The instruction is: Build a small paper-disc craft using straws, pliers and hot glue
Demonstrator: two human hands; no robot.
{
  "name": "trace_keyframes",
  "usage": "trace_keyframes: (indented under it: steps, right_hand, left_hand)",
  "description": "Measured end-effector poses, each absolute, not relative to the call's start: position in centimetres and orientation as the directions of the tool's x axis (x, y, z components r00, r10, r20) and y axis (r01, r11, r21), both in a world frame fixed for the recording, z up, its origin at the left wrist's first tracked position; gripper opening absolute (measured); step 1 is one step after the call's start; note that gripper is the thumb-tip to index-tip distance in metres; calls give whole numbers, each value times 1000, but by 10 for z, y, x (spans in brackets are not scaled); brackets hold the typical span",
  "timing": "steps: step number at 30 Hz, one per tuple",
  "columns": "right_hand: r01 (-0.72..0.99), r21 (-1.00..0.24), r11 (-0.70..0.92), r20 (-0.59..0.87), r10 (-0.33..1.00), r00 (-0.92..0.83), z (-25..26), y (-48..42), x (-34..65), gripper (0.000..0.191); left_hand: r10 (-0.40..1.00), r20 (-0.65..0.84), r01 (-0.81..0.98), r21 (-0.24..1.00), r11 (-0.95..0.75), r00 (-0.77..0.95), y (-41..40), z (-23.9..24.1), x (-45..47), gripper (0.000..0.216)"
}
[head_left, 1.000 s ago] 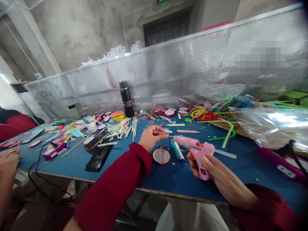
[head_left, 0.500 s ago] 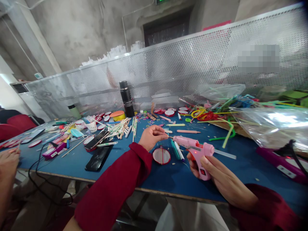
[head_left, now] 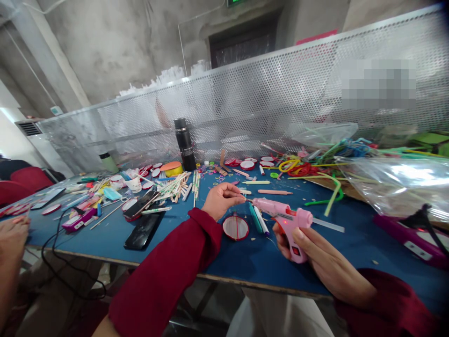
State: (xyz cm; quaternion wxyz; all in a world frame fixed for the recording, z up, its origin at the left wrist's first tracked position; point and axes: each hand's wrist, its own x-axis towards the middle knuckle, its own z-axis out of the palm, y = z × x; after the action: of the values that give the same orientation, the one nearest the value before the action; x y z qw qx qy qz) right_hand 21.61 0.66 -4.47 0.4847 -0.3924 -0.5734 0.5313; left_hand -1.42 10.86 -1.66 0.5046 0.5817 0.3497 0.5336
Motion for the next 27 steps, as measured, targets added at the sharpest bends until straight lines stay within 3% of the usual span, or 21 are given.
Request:
trace_keyframes:
  steps: [27]
  right_hand:
    - [12,-990,144,138,965,-223,-45,7,219,50]
  left_hand:
    - [948,266,-125,961,-247,177,109,-16,-14,44]
